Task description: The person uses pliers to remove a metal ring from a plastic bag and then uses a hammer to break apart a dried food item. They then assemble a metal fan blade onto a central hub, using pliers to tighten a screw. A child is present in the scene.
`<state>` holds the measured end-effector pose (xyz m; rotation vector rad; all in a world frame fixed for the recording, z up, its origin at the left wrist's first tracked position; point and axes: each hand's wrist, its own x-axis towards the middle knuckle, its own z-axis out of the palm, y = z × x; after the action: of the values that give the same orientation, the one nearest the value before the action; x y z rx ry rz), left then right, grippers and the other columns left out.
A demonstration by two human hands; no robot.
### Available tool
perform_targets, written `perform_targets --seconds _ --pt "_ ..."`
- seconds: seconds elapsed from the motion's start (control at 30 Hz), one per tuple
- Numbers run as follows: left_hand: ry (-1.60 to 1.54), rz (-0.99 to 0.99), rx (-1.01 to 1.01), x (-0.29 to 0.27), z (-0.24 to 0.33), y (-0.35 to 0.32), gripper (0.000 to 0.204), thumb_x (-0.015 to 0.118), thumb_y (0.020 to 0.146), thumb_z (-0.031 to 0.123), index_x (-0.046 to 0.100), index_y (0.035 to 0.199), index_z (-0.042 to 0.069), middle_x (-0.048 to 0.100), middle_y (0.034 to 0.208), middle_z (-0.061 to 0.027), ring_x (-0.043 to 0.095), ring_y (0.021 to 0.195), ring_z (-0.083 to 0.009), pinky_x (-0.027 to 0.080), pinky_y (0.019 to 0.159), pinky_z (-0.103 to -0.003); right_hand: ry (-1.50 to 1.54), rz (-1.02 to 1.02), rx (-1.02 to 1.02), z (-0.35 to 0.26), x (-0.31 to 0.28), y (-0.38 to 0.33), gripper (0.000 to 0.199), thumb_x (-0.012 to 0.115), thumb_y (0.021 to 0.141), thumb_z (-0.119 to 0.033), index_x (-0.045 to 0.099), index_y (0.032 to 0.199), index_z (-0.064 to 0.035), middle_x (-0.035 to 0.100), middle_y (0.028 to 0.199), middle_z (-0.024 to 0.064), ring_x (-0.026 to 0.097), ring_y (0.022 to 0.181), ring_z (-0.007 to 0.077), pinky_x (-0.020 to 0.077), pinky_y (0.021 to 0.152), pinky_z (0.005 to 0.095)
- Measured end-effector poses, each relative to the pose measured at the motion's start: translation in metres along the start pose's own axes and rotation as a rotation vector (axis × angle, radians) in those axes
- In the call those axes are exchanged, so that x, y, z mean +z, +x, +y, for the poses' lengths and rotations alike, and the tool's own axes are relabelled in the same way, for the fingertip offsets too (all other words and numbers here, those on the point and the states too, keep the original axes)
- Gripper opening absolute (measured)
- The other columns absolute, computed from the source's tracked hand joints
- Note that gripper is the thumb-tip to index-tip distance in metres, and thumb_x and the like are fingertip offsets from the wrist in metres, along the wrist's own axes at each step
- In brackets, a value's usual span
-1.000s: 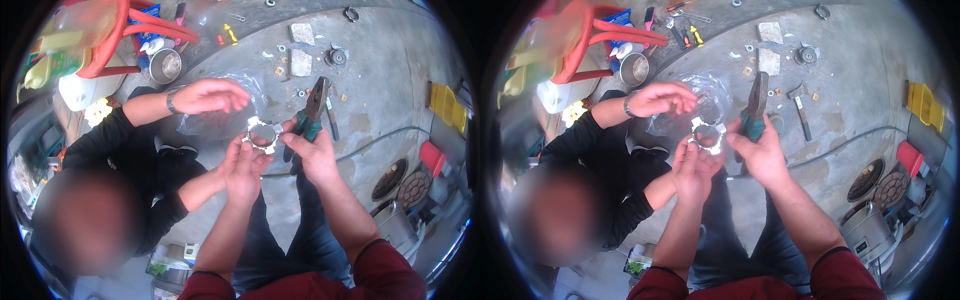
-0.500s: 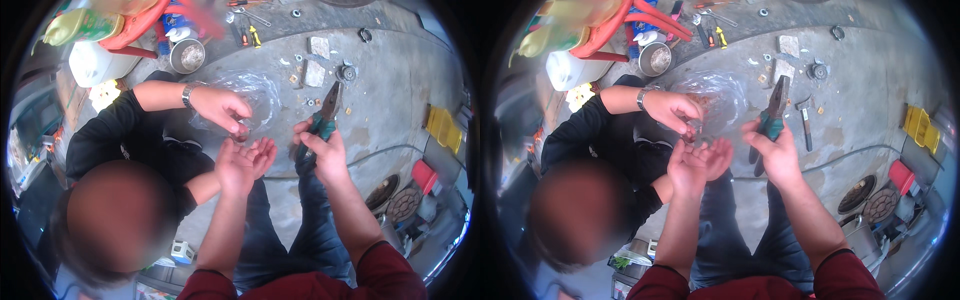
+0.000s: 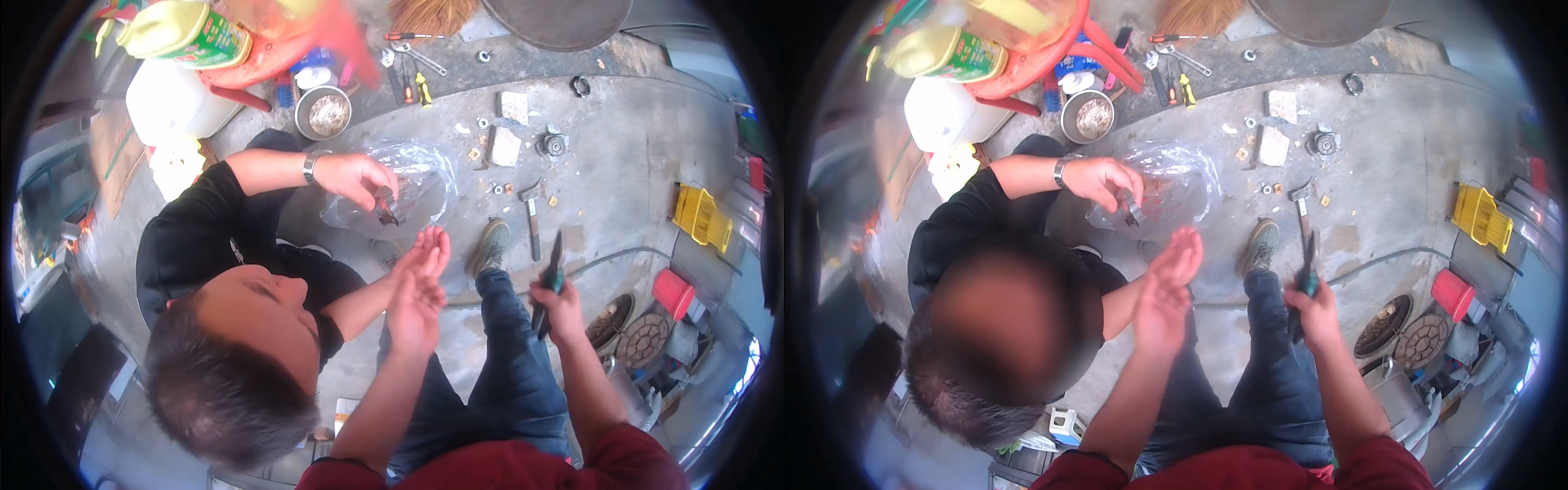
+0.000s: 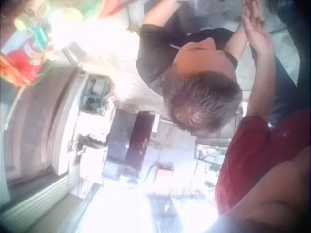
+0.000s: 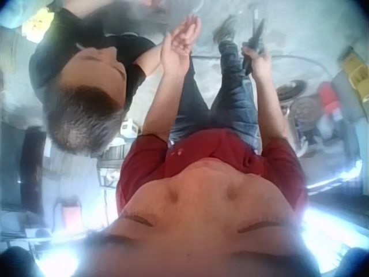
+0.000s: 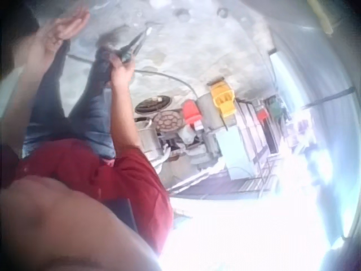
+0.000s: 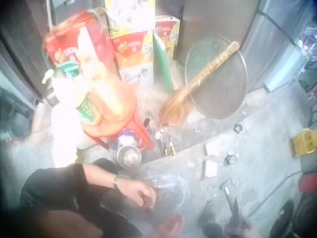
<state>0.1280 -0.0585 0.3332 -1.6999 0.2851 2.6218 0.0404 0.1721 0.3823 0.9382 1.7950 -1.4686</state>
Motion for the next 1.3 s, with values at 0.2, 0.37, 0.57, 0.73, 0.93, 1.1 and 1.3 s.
perform_targets --seconds 0.2,0.37,0.57,0.73,0.93,1.1,1.3 --pt "1.006 -0.060 -0.038 -0.053 -0.061 -0.023 0.036 0.049 0.103 0.034 0.063 0.111 0.002 0.069 0.092 -0.0086 0.065 0.094 -0.0245 0.050 0.087 -0.039 0.225 0.091 0.381 0.048 -0.072 -0.007 0.017 0.058 0.085 -0.001 0.054 0.101 -0.0003 0.063 0.086 0.0130 0.064 0.075 0.0238 0.0562 0.068 0.0386" --pt "2.155 -0.105 0.134 -0.121 -0.065 -0.012 0.056 0.052 0.097 0.048 0.054 0.132 0.004 0.062 0.125 -0.0191 0.060 0.112 -0.0367 0.047 0.096 -0.043 0.272 -0.102 0.502 0.084 -0.083 0.044 0.014 0.057 0.087 -0.004 0.054 0.100 -0.0003 0.063 0.086 0.0125 0.063 0.075 0.0235 0.0555 0.068 0.0373" --pt "1.871 0.226 -0.336 -0.172 -0.094 -0.018 0.081 0.065 0.085 0.051 0.041 0.144 0.002 0.053 0.136 -0.0264 0.054 0.123 -0.0421 0.043 0.104 -0.043 0.337 -0.195 0.563 0.105 -0.130 0.055 0.011 0.061 0.084 -0.005 0.059 0.093 0.0006 0.062 0.079 0.0108 0.062 0.071 0.0222 0.0534 0.066 0.0348" --pt "1.941 0.339 -0.317 -0.142 -0.155 -0.018 0.079 0.065 0.084 0.037 0.037 0.144 -0.004 0.053 0.133 -0.0297 0.053 0.124 -0.0425 0.042 0.105 -0.044 0.419 -0.160 0.575 0.092 -0.214 0.060 0.008 0.060 0.083 -0.006 0.061 0.088 0.0002 0.061 0.075 0.0101 0.059 0.065 0.0208 0.0506 0.064 0.0330" --pt "2.032 0.318 -0.156 -0.125 -0.175 -0.049 0.074 0.063 0.082 0.027 0.038 0.144 -0.004 0.055 0.130 -0.0303 0.055 0.120 -0.0415 0.044 0.104 -0.043 0.577 -0.026 0.534 0.092 -0.292 0.104 0.014 0.058 0.087 -0.011 0.061 0.090 0.0016 0.062 0.078 0.0110 0.060 0.069 0.0227 0.0531 0.065 0.0361" --pt "1.801 0.253 -0.283 -0.009 -0.201 -0.066 0.071 0.065 0.084 0.022 0.037 0.145 -0.001 0.059 0.127 -0.0244 0.058 0.119 -0.0312 0.048 0.099 -0.036 0.680 0.086 0.541 0.111 -0.325 0.127 0.020 0.057 0.090 -0.016 0.060 0.093 0.0029 0.063 0.083 0.0137 0.062 0.074 0.0260 0.0551 0.068 0.0397" --pt "1.231 -0.882 -0.454 0.243 -0.274 -0.084 0.053 0.056 0.095 0.009 0.034 0.142 -0.001 0.047 0.134 -0.0157 0.053 0.116 -0.0253 0.047 0.093 -0.036 0.647 0.034 0.628 0.161 -0.338 0.135 0.023 0.055 0.091 -0.018 0.058 0.100 0.0030 0.064 0.086 0.0138 0.063 0.075 0.0267 0.0553 0.068 0.0412"
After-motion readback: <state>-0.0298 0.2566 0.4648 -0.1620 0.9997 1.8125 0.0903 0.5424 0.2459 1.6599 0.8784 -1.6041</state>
